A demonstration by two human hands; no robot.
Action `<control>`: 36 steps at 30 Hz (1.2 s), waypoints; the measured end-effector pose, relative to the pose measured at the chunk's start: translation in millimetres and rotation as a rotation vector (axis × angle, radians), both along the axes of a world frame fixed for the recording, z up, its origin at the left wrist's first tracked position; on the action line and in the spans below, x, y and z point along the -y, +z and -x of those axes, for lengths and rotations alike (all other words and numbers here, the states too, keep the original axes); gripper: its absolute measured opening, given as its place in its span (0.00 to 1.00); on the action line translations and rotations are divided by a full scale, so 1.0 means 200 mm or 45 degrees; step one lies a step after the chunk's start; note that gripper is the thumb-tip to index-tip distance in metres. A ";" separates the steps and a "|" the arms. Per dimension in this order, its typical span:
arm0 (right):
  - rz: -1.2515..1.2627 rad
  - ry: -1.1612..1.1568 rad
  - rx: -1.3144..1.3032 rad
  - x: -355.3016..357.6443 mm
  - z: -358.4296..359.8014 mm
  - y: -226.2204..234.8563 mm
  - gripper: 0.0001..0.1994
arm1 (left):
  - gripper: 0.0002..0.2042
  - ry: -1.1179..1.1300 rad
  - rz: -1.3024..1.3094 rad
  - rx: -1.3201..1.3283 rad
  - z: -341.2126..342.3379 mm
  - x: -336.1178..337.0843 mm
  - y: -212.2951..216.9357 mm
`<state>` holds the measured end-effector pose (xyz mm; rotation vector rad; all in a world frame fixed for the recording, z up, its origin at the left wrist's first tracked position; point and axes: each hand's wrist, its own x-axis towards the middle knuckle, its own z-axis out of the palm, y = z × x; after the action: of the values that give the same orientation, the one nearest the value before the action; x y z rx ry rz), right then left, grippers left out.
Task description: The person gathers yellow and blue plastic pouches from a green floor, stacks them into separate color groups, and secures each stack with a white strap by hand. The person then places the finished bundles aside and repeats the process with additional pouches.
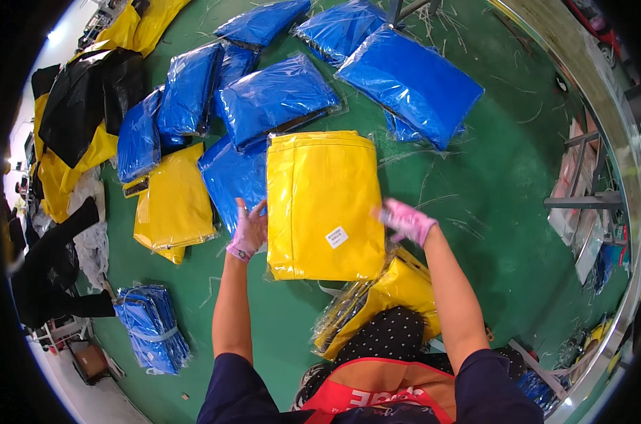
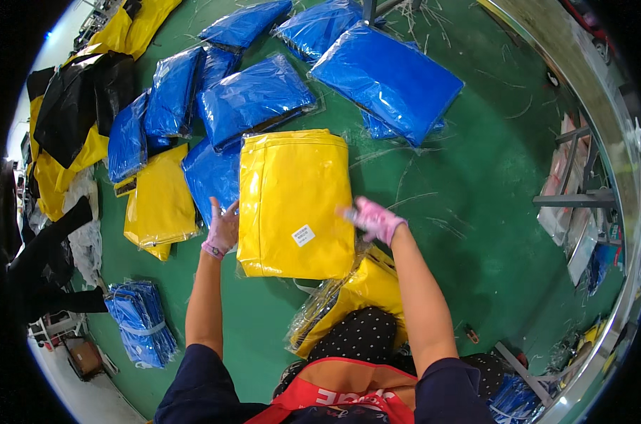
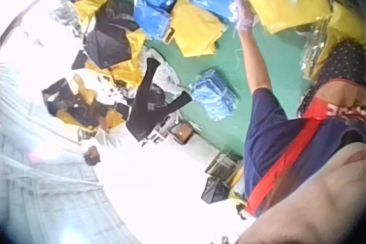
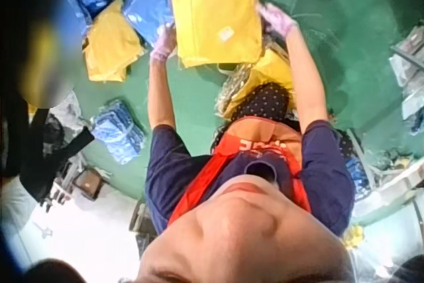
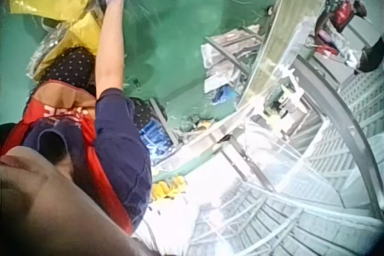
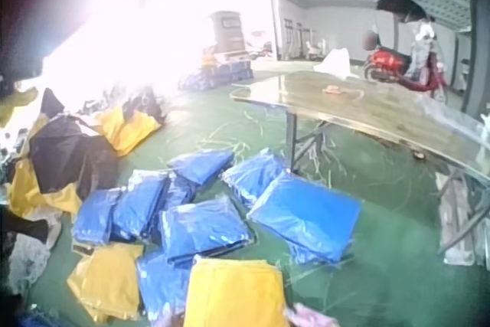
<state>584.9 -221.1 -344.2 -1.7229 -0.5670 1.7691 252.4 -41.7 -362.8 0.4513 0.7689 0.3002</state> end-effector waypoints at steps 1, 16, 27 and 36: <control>-0.276 -0.357 -0.302 -0.02 -0.02 -0.21 0.36 | 0.36 -0.132 -0.146 -0.106 -0.08 0.00 0.03; -0.789 -0.757 -0.498 0.10 -0.15 0.68 0.43 | 0.26 -0.028 -0.424 -0.227 -0.71 0.20 1.08; -0.839 -1.106 -0.132 1.23 -0.01 0.86 0.44 | 0.24 -1.154 -0.918 -0.332 -0.67 0.79 0.86; -0.269 -1.116 -0.076 1.73 0.72 0.54 0.44 | 0.29 -1.113 -0.582 -0.518 -0.16 1.28 0.62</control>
<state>441.2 -567.2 -237.2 -1.4334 0.0537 1.0784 284.2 -296.9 -239.4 1.2513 0.8210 -0.4624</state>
